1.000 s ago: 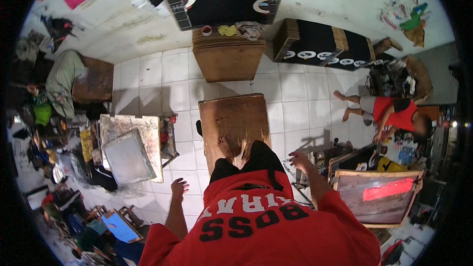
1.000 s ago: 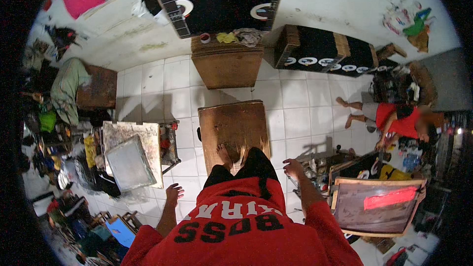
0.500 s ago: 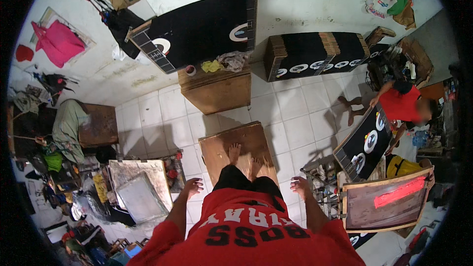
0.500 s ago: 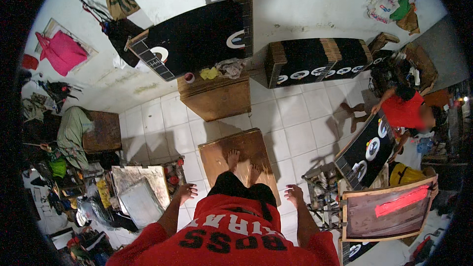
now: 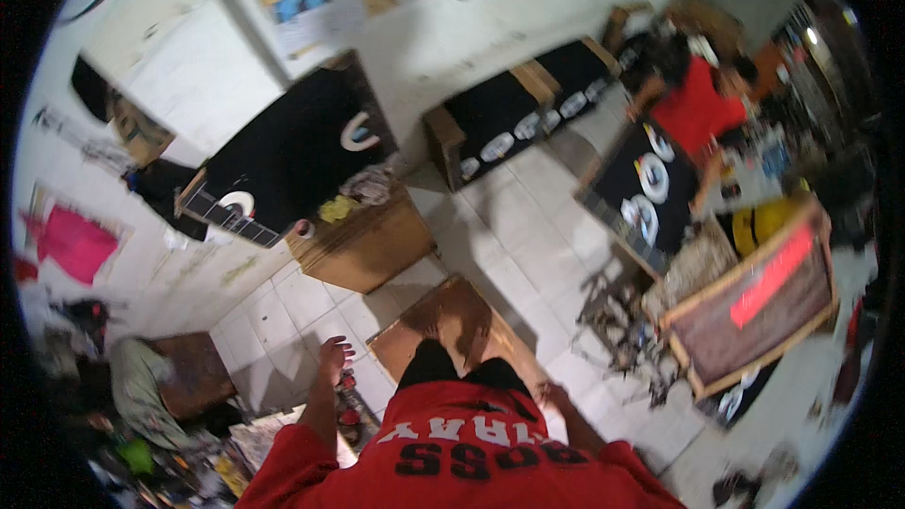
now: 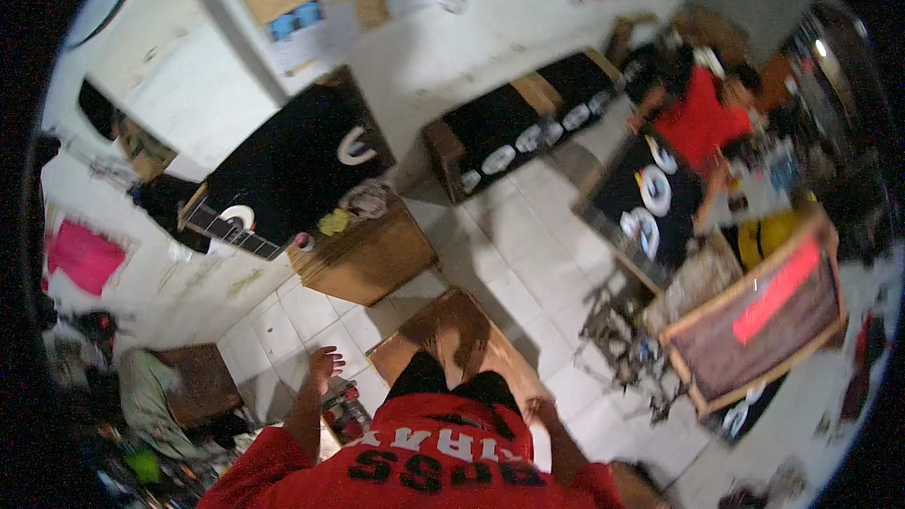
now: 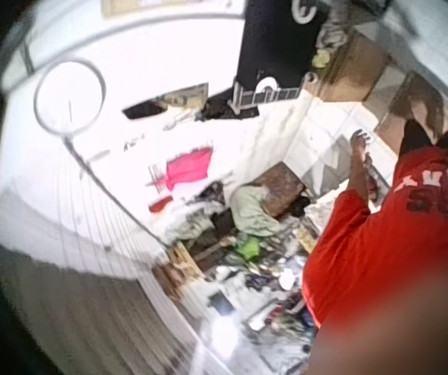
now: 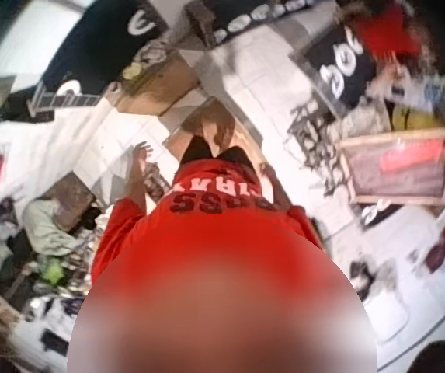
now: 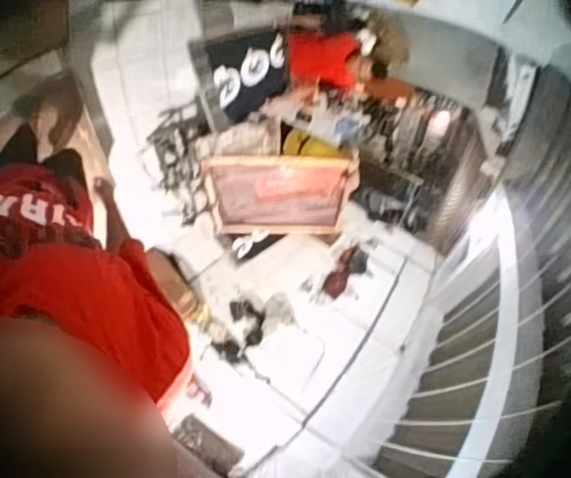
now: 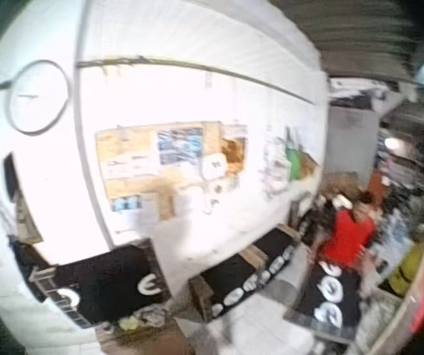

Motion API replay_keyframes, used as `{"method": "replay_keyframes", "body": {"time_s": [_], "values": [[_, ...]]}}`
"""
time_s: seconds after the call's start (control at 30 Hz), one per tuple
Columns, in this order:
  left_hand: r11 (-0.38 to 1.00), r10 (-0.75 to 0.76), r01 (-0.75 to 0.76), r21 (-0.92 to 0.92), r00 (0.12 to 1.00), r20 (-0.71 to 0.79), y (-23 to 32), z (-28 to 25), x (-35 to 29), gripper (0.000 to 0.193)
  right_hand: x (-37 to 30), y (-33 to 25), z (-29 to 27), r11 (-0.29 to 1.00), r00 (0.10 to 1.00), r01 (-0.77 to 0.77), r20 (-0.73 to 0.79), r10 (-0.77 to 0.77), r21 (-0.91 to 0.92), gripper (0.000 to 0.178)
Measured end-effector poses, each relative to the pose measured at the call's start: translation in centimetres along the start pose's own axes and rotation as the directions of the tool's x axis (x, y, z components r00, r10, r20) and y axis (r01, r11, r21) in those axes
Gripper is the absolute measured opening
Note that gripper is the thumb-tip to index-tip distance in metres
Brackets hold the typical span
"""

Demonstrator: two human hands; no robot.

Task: The person moves and stacks wooden printing frames, then wipes a metal printing screen with a yellow cloth. The person handles multiple frames and wipes the screen surface before placing it back.

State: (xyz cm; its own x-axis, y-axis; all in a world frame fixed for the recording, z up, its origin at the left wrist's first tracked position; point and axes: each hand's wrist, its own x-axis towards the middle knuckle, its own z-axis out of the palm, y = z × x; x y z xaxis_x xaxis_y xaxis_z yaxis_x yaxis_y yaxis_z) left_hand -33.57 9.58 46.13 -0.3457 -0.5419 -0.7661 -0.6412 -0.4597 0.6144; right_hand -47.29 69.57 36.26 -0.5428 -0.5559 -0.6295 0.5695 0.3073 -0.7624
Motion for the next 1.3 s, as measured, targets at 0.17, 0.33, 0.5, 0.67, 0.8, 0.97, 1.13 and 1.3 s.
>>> {"method": "replay_keyframes", "body": {"time_s": [0.17,0.33,0.5,0.67,0.8,0.97,1.13,1.3], "values": [[0.948,-0.27,0.192,0.254,0.907,0.324,-1.7,5.9,-1.8,0.034,-6.6,-5.1,4.0,0.972,0.81,-0.121,-0.546,0.213,0.199,0.03],[0.698,-0.348,-0.151,0.7,0.783,0.516,-1.4,13.0,3.3,0.027,-13.5,-2.4,12.1,0.888,0.613,-0.155,-0.662,0.43,0.433,0.032],[0.828,-0.092,-0.227,0.513,0.848,0.523,4.9,19.7,4.4,0.026,-20.2,5.5,20.7,0.65,0.516,-0.441,-0.418,0.748,0.618,0.032],[0.695,-0.035,-0.441,0.568,0.768,0.64,6.5,27.6,1.9,0.028,-23.9,12.2,27.4,0.633,0.52,0.002,-0.542,0.66,0.774,0.033],[0.706,-0.184,-0.307,0.638,0.791,0.583,2.3,32.4,-2.7,0.027,-24.7,15.5,34.8,0.706,0.461,0.06,-0.647,0.608,0.706,0.033],[0.281,-0.432,-0.6,0.749,0.618,0.657,-6.7,40.7,-10.0,0.027,-24.7,15.5,38.0,0.356,0.49,0.198,-0.406,0.771,0.913,0.031],[0.233,-0.508,-0.785,0.574,0.406,0.76,-9.0,49.5,-16.9,0.032,-23.8,13.5,38.4,0.161,0.343,0.783,-0.633,0.694,0.601,0.034],[0.285,-0.352,-0.755,0.591,0.491,0.797,-8.7,53.3,-20.1,0.031,-23.4,16.0,41.5,0.183,0.386,0.774,-0.681,0.623,0.606,0.038]]}}
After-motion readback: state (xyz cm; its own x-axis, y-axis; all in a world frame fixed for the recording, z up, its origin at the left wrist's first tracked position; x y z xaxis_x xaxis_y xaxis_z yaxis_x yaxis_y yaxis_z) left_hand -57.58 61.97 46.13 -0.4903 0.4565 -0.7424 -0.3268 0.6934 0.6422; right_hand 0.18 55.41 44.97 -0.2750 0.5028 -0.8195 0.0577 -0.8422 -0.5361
